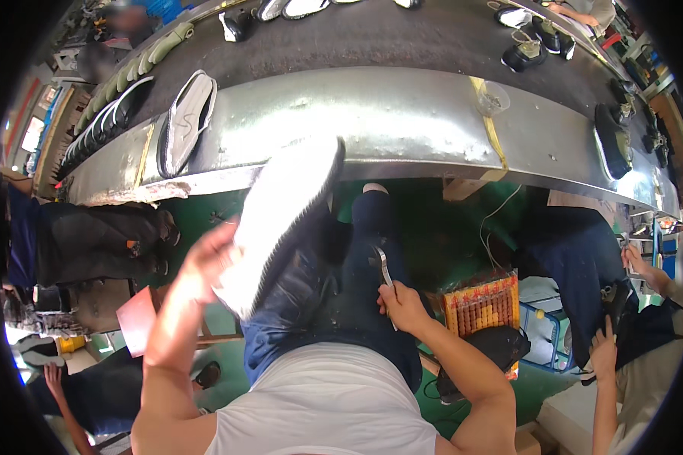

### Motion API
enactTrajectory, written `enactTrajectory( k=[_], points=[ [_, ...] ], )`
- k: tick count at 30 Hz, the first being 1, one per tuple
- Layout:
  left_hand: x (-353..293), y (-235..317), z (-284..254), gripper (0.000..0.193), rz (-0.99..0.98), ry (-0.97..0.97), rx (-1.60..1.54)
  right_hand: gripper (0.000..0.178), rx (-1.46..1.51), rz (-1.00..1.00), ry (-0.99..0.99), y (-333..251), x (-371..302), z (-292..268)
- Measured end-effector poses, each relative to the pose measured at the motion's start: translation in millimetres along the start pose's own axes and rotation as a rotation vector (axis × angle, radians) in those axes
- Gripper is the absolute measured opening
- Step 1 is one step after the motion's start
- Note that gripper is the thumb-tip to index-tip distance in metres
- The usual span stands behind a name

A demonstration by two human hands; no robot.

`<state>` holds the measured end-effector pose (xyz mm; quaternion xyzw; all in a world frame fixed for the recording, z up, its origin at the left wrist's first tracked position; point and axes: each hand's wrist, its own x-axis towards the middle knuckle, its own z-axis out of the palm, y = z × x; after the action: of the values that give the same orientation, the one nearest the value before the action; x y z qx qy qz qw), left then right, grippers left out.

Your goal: The recorder is assembling and refining shoe components, including using a tool to adjust the edges of shoe uppers and lasts at a workstation.

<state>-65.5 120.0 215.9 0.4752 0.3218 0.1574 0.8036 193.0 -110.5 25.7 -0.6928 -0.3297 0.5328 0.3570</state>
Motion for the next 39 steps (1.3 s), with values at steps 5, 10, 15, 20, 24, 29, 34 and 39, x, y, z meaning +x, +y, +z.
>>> enactTrajectory(
  k=[5, 10, 15, 20, 24, 29, 34, 39],
  points=[
    [162.6, 134.4, -11.1, 0.074, 0.196, 0.178, 0.642, 0.040, -0.055, 0.029, -0.068, -6.7, 18.6, -9.8],
    [310.7, 175.1, -41.8, 0.063, 0.409, 0.514, 2.097, 0.037, 0.117, 0.099, -0.129, -10.2, 29.7, -13.7],
    [360.6, 164.3, -117.5, 0.053, 0.216, 0.312, 2.172, 0.035, 0.207, 0.151, -0.132, -8.7, 31.7, -19.0],
    [275.7, 184.4, -140.9, 0.064, 0.218, 0.951, 2.226, 0.031, 0.242, 0.134, -0.140, -2.6, 37.9, -27.3],
    [229.8, 227.2, -258.8, 0.072, -0.200, 0.577, 1.445, 0.031, 0.236, 0.117, -0.195, -1.5, 46.7, -22.9],
    [163.3, 196.1, -261.1, 0.076, 0.031, 0.572, 0.680, 0.029, 0.097, 0.084, -0.152, -15.4, 36.2, -12.4],
    [114.7, 165.3, -208.2, 0.052, 0.251, 0.383, 0.402, 0.027, 0.055, 0.088, -0.095, -8.3, 26.6, -8.0],
    [48.7, 37.2, -94.1, 0.057, 0.530, 0.320, 0.030, 0.029, -0.148, 0.077, -0.025, -24.4, 17.4, -9.4]
  ],
)
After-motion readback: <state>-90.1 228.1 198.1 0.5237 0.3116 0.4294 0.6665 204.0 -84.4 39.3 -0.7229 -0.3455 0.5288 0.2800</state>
